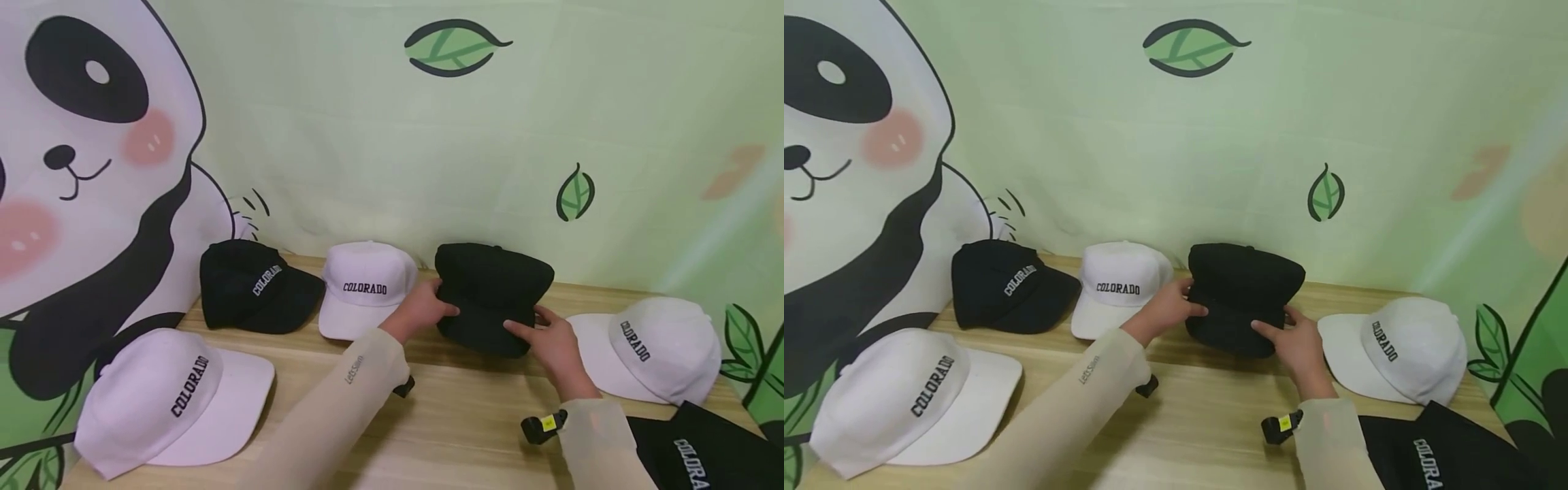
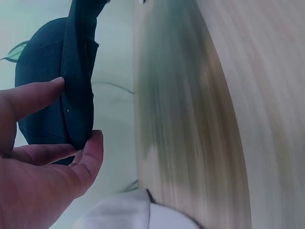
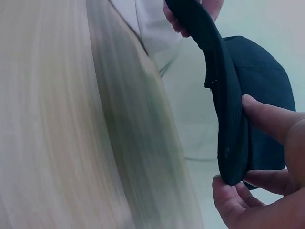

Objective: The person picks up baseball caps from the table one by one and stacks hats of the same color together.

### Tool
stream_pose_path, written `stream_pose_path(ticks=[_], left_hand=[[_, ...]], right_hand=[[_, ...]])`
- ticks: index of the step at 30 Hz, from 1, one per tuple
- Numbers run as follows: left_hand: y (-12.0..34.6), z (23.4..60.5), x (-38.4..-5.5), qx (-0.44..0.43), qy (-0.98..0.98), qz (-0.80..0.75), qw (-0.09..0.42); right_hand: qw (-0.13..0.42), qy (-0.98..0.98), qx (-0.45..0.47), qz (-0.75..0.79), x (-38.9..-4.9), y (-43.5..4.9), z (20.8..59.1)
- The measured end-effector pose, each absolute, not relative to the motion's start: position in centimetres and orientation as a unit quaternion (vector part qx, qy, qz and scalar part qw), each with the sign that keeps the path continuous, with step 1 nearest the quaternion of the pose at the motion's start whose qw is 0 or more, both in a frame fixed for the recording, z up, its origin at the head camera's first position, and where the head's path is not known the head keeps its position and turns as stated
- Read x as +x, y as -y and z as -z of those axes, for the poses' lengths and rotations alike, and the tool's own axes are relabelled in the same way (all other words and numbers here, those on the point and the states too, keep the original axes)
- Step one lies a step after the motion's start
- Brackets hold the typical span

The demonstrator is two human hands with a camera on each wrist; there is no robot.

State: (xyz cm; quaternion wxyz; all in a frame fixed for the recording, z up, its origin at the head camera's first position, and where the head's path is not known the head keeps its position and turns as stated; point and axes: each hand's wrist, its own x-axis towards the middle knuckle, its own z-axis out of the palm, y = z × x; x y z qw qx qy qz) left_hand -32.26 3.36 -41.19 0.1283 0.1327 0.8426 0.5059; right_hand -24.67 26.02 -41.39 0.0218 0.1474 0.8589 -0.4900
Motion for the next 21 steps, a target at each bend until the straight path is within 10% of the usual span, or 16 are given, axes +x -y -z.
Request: stream_pose_path(ticks=[21], left_hand=[[3.8, 39.6, -25.9, 0.167, -0.845, -0.502, 0.082]], right_hand=[[0.024, -0.898, 0.058, 0.435, -20.2, -21.7, 39.8]])
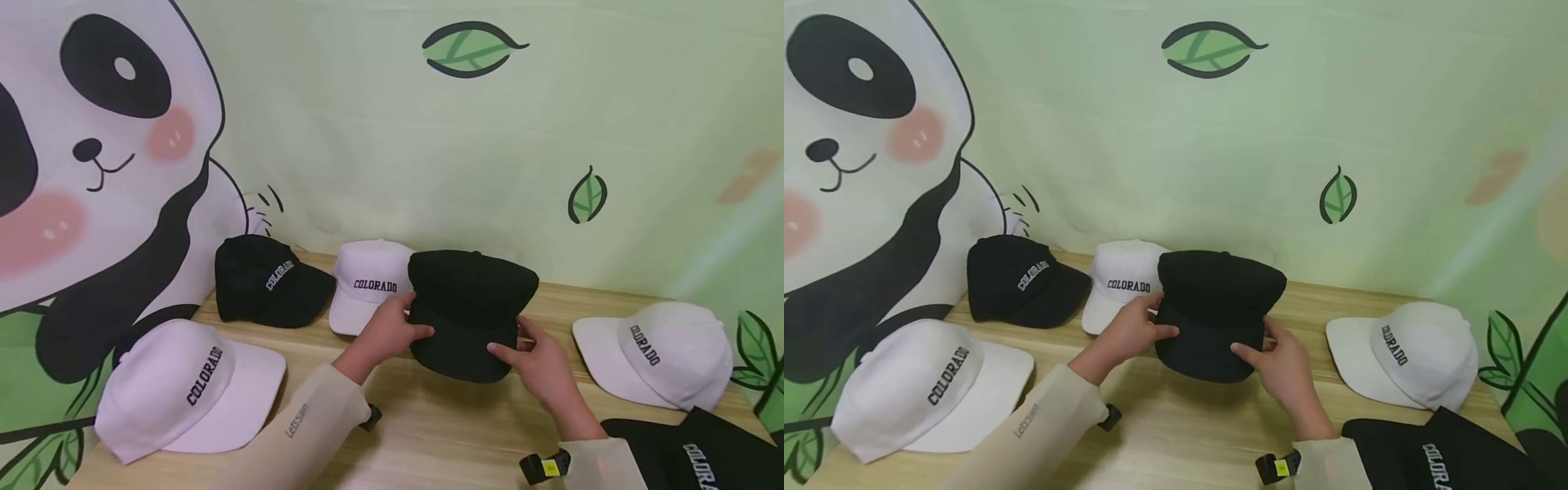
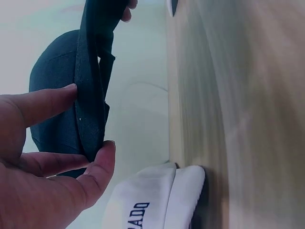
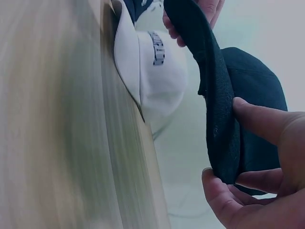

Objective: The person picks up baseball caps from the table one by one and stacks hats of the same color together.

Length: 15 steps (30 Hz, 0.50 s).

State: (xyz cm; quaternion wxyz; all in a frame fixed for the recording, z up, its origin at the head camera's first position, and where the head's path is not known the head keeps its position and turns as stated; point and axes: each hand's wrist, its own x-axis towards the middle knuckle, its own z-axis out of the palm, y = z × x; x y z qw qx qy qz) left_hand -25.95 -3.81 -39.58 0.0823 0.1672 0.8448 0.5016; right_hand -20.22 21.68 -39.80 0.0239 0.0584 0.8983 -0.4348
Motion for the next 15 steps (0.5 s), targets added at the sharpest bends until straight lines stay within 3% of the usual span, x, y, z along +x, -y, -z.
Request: stream_pose_path(ticks=[15], left_hand=[[7.9, 39.7, -20.6, 0.147, -0.878, -0.453, 0.045]], right_hand=[[0.015, -0.904, 0.024, 0.426, -16.5, -18.7, 39.7]])
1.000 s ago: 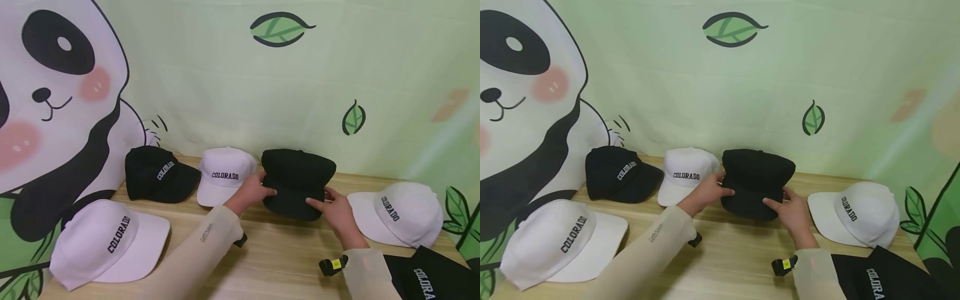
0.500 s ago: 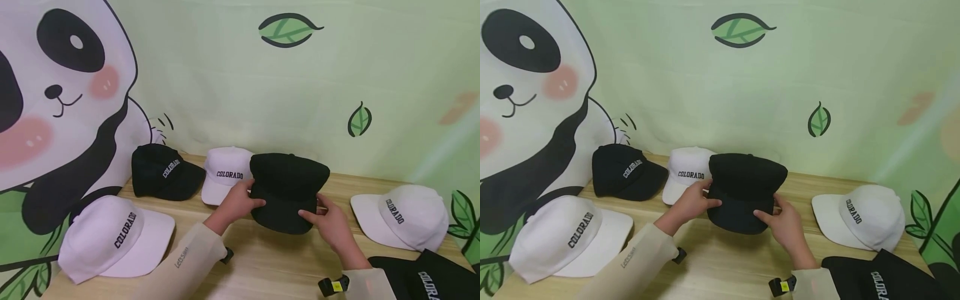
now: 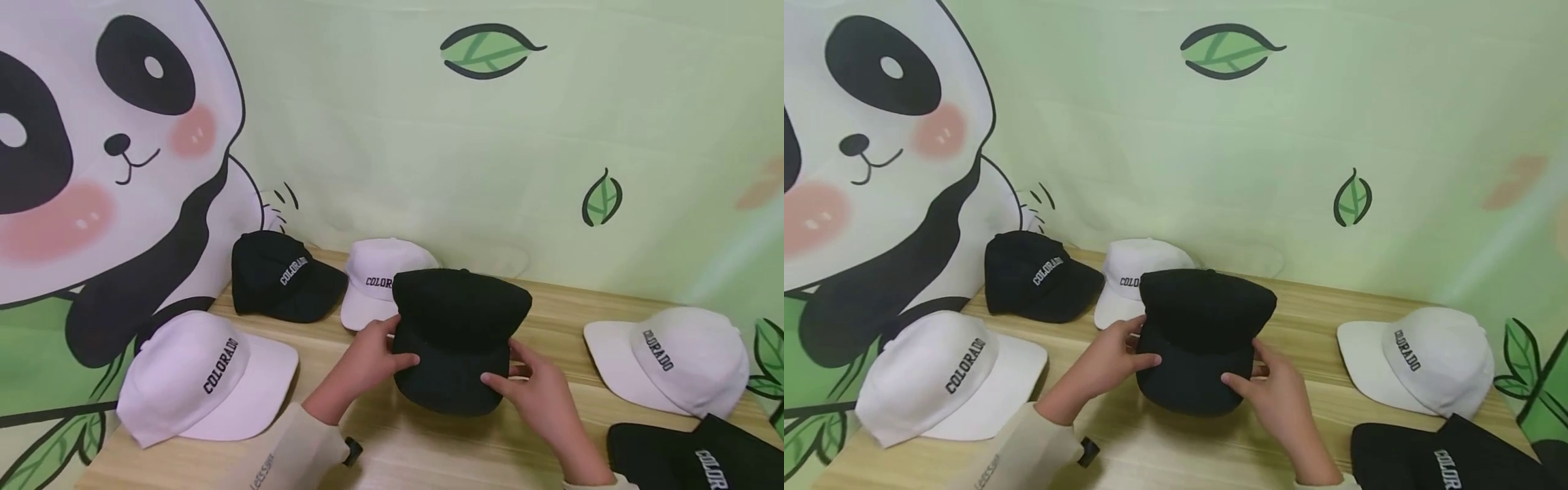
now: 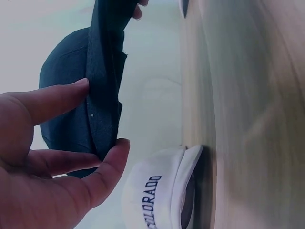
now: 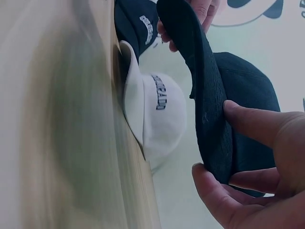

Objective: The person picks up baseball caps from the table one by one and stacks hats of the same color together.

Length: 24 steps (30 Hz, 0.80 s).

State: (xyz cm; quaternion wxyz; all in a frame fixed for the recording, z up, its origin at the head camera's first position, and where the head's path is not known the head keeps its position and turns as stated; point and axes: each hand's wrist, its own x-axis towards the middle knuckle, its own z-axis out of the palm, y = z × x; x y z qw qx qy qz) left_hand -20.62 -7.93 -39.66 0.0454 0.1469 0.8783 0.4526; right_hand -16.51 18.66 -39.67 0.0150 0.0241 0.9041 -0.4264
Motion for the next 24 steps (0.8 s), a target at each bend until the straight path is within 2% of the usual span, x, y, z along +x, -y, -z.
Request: stream_pose_path(ticks=[6, 16, 24], left_hand=[[9.4, 39.8, -18.3, 0.123, -0.899, -0.418, 0.027], [10.9, 40.4, -15.1, 0.112, -0.912, -0.393, 0.035], [12.2, 41.1, -13.0, 0.103, -0.915, -0.386, 0.061]], right_hand=[[0.038, -0.897, 0.034, 0.439, -14.9, -17.4, 39.9], [0.061, -0.902, 0.056, 0.424, -12.7, -16.2, 41.1], [0.076, -0.901, 0.050, 0.423, -11.6, -15.0, 42.4]])
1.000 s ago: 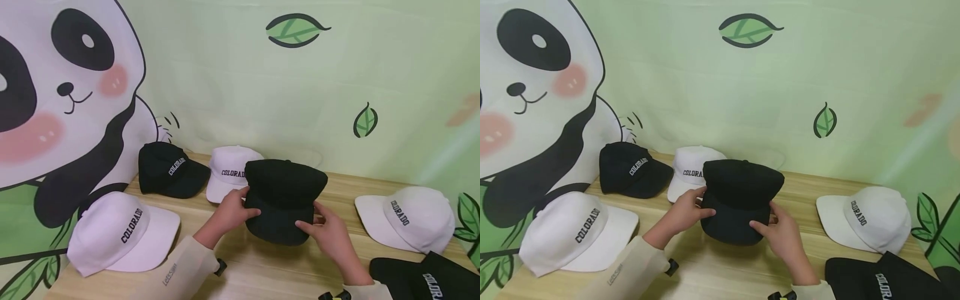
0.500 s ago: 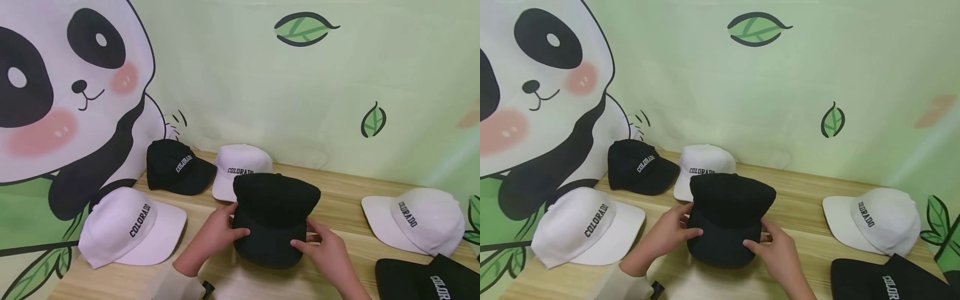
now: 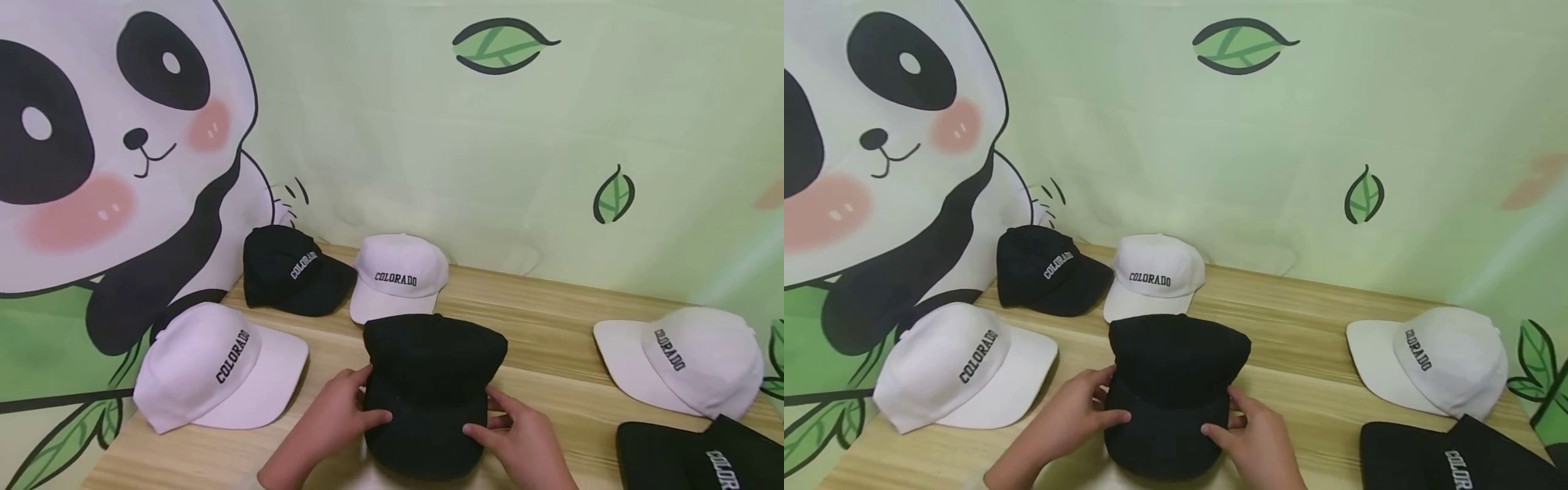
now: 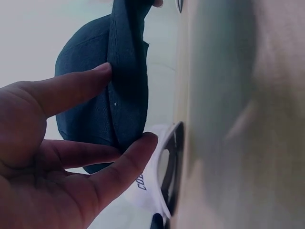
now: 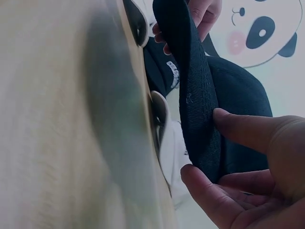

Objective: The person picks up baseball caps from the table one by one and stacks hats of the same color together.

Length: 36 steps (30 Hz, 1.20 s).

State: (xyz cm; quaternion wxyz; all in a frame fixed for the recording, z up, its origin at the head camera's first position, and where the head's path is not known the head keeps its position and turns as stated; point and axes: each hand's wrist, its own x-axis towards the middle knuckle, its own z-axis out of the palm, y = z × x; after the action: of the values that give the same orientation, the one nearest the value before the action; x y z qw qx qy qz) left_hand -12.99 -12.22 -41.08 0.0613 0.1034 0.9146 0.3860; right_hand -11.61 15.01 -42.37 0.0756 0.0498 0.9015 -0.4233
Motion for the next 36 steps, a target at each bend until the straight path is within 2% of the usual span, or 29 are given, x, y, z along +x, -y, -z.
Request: stream_pose_path(ticks=[9, 17, 24, 36], left_hand=[[13.5, 42.8, -12.0, 0.070, -0.909, -0.393, 0.121], [13.7, 43.9, -11.5, 0.052, -0.919, -0.377, 0.099], [13.5, 44.1, -11.7, 0.016, -0.930, -0.347, 0.119], [13.1, 44.0, -12.0, 0.022, -0.945, -0.300, 0.125]], right_hand=[[0.090, -0.911, 0.003, 0.401, -10.7, -14.2, 43.4], [0.109, -0.920, -0.028, 0.375, -10.8, -13.6, 44.4], [0.130, -0.933, -0.024, 0.335, -11.3, -13.1, 44.5], [0.103, -0.941, -0.059, 0.318, -11.4, -13.0, 44.6]])
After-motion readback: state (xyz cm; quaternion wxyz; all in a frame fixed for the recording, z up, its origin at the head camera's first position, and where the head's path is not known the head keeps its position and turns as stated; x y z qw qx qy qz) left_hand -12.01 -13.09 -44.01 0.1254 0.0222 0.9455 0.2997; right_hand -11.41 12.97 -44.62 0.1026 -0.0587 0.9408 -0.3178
